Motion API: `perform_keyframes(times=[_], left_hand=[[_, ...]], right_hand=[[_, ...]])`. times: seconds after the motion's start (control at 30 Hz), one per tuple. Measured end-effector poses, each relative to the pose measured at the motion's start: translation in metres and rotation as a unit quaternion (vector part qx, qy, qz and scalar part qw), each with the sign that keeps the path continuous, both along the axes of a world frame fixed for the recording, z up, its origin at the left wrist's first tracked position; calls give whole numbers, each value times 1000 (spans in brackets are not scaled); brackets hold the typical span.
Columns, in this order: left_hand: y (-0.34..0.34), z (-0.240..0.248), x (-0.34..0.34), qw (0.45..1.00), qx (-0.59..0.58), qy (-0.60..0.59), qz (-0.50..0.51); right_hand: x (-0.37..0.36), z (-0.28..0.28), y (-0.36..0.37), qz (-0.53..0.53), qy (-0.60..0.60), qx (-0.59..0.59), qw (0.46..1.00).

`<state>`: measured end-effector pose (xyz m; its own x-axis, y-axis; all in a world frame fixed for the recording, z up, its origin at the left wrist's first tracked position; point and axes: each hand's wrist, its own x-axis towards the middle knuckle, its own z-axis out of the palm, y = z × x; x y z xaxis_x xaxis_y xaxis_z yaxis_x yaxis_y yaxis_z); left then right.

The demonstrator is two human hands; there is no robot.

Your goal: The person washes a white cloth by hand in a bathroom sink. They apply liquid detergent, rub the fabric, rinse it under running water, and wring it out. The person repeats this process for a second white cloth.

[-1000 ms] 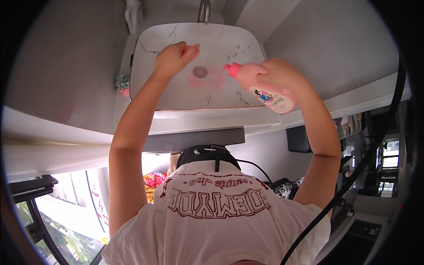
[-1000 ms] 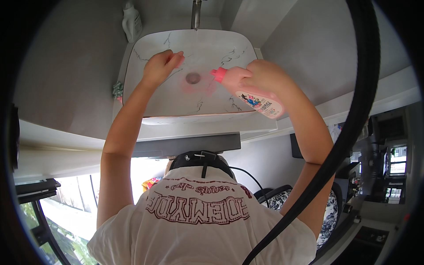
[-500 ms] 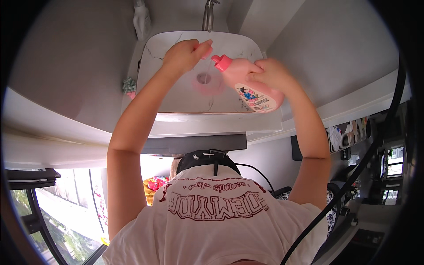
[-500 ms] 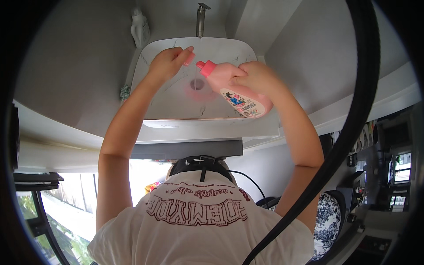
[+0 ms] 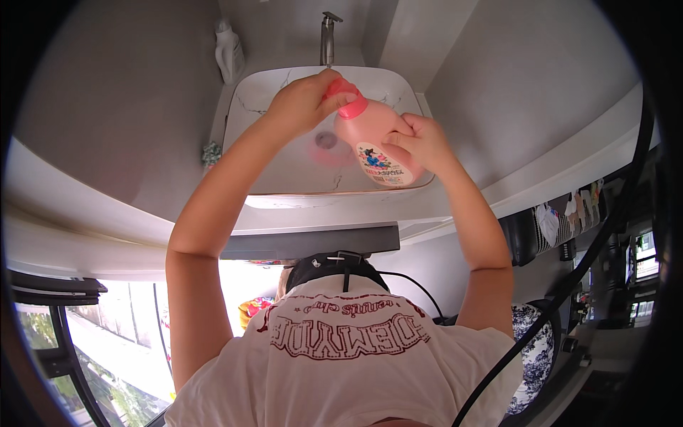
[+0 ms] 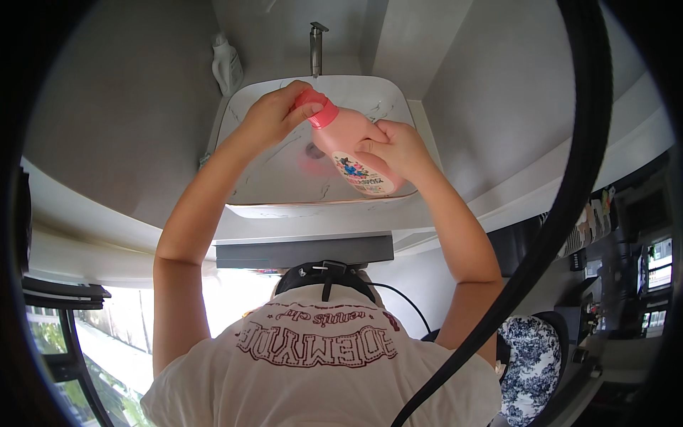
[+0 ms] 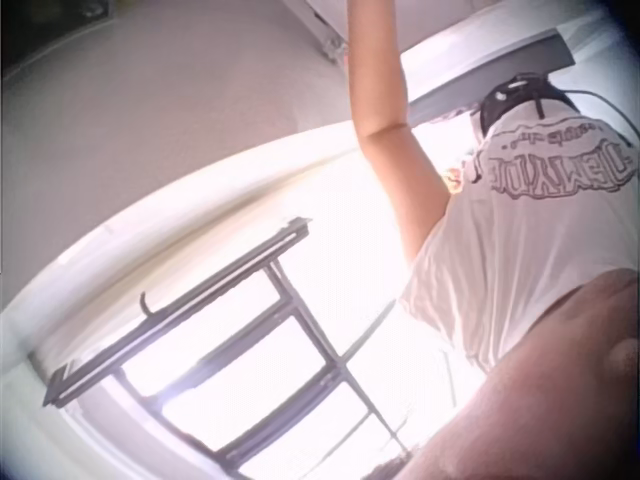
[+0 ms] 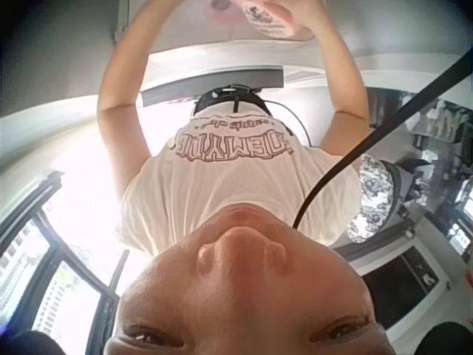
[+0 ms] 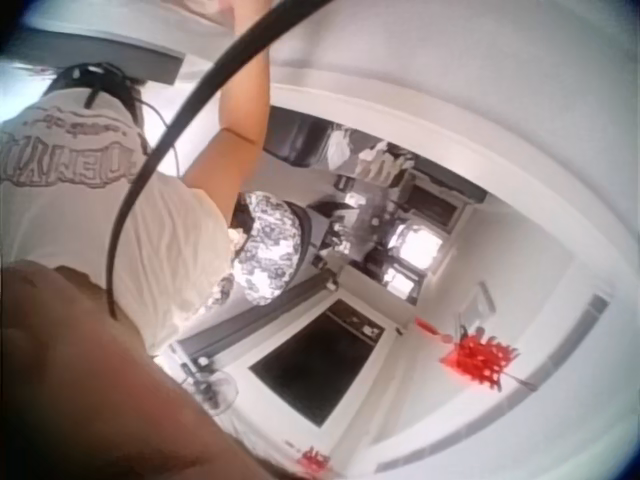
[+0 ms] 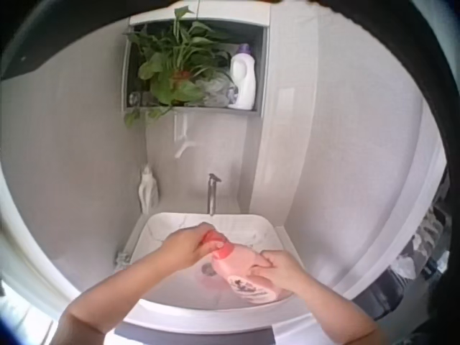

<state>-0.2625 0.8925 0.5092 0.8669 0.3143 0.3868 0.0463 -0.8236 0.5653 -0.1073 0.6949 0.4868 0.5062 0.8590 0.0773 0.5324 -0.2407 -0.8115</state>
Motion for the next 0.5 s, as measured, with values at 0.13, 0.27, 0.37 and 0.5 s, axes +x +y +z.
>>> perform_keyframes(times=[0.13,0.27,0.37,0.5], left_hand=[[4,10,-9,994,10,-25,-104],[3,14,-8,993,47,71,-75],[-3,17,-8,993,61,92,-43],[7,15,-12,988,94,28,-122]], right_hand=[[3,-5,-3,11,-2,16,1000],[7,-11,-4,12,11,15,1000],[4,-9,-5,8,-8,14,1000],[3,-7,-6,11,-40,11,999]])
